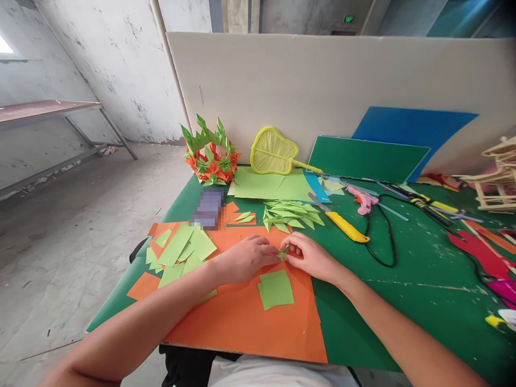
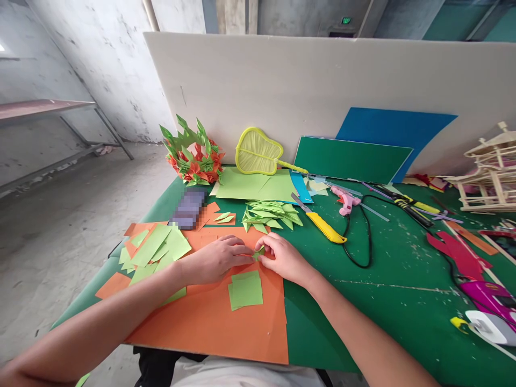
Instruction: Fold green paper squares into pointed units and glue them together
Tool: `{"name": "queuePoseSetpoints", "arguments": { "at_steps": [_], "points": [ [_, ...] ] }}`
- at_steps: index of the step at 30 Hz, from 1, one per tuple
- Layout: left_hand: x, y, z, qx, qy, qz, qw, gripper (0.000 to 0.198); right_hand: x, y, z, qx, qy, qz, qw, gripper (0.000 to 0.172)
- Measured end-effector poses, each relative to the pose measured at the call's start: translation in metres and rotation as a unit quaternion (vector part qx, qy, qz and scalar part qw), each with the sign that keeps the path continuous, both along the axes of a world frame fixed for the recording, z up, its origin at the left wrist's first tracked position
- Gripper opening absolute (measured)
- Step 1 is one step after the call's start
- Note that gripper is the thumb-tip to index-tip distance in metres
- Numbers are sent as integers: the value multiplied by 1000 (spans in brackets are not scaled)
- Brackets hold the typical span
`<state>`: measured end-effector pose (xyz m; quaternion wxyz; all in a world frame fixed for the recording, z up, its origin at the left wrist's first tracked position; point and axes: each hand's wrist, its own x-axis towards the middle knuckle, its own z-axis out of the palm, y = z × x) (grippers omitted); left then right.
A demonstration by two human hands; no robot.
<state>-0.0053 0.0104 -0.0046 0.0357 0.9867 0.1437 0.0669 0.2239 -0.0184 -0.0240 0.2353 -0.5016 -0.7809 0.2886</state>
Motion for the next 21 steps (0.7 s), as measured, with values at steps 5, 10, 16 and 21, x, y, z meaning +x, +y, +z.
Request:
{"name": "queuePoseSetpoints", "arguments": {
  "at_steps": [5, 10, 16, 21],
  "points": [
    [1, -1, 1, 10, -4, 2, 1000, 40, 4, -2, 3, 26, -19, -7, 999, 25],
    [2, -2, -1, 6, -5, 0, 1000, 40, 4, -2, 5, 40, -21, 11, 999, 17],
    [1, -1, -3, 28, -2, -16, 999, 47, 4, -3, 3, -5, -29, -30, 999, 18],
    [1, -2, 0, 35, 13, -20, 999, 53, 3, -4, 5, -38, -22, -41, 998, 19]
  ]
}}
